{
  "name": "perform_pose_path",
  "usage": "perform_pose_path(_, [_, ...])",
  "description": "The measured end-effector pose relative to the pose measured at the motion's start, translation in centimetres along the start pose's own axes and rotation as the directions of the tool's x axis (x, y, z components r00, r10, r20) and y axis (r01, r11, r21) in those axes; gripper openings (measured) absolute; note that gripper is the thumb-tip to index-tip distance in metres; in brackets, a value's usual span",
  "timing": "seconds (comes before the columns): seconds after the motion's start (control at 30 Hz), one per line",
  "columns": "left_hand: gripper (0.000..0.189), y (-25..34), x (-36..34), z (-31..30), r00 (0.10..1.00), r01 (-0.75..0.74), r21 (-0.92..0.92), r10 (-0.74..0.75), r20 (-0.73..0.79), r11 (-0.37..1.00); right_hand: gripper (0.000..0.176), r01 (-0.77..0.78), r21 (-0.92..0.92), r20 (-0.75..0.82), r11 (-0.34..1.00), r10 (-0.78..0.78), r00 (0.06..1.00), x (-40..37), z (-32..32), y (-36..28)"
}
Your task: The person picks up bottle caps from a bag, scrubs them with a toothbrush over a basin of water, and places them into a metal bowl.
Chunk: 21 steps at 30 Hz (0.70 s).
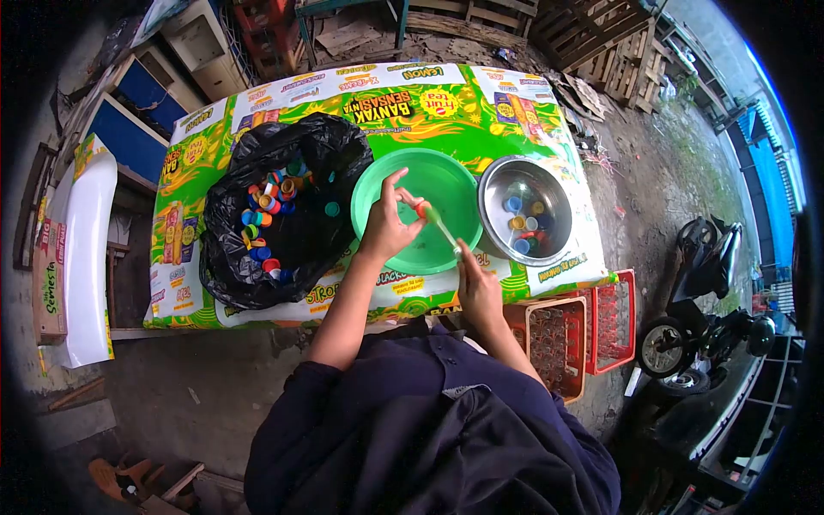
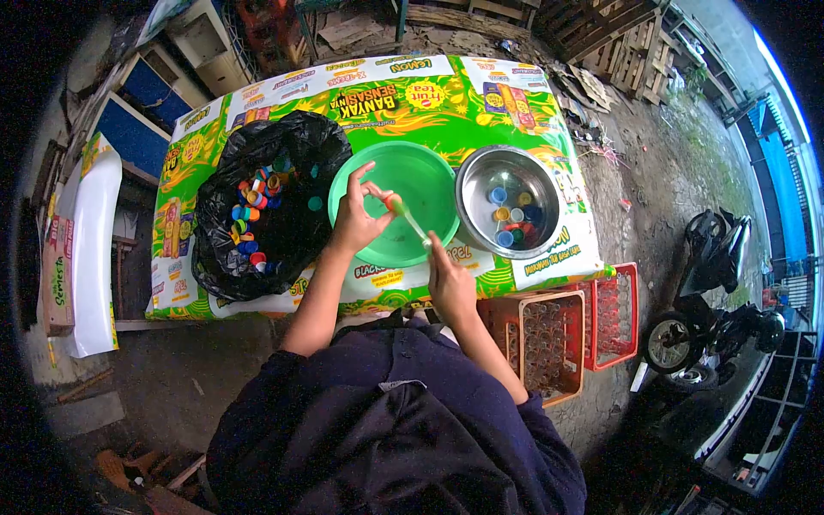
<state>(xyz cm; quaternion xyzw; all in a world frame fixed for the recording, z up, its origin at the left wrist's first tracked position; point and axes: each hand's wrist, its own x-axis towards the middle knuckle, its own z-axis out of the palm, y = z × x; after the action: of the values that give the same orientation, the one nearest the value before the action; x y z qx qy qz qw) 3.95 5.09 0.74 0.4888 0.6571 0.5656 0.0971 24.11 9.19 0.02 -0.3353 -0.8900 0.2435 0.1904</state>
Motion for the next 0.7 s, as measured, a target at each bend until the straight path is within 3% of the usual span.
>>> perform_pose_path(0.1, [0.079,0.1,-0.3,0.1,0.999,-0.042,0.041,0.041,0.015,0.998,0.041,-0.058,-0.011,-0.02,0.998,0.057,0.998,1.1,-0.7,0.3])
perform_pose_path(0.2, [0.08,0.1,-0.2,0.3,0.999,0.028,-0.032,-0.026,0.038,0.999,0.042,0.016,0.0,0.002,1.0,-0.016,1.0,1.3,-0.4,-0.6])
perform_pose_path(0.23, [0.08,0.3,-0.3,0.4,1.0,0.017,-0.025,-0.017,0.026,1.0,0.041,-0.027,-0.018,-0.026,0.999,0.027,0.999,1.9,0.1,0.3])
perform_pose_path(0.33, [0.08,0.8,-0.3,0.4,1.0,0.014,-0.03,-0.014,-0.013,0.999,0.042,0.07,0.073,-0.1,0.995,-0.063,0.993,1.7,-0.2,-0.5])
perform_pose_path(0.37, [0.08,0.9,-0.2,0.5,0.999,0.035,-0.056,-0.037,-0.028,0.998,0.042,0.084,0.049,-0.054,0.995,-0.082,0.995,1.1,-0.5,-1.3])
perform_pose_path(0.5, [0.082,-0.3,-0.8,1.0,0.997,0.075,-0.086,-0.076,-0.01,0.993,0.038,-0.028,-0.058,-0.075,0.998,0.023,0.997,1.9,0.2,-0.3])
perform_pose_path(0.6, [0.072,-0.4,-1.2,1.3,0.992,0.062,-0.229,-0.085,-0.095,0.971,0.033,-0.197,0.232,-0.016,0.952,0.207,0.978,3.2,0.2,1.0])
perform_pose_path(0.63, [0.067,-0.9,-1.1,1.3,0.986,0.119,-0.382,-0.155,-0.064,0.916,0.031,-0.166,0.359,-0.049,0.918,0.196,0.979,3.9,0.6,1.3])
perform_pose_path(0.7, [0.057,-2.0,-1.0,1.6,0.961,0.229,-0.653,-0.274,0.033,0.722,0.031,-0.221,0.424,0.036,0.878,0.228,0.973,4.7,0.5,1.0])
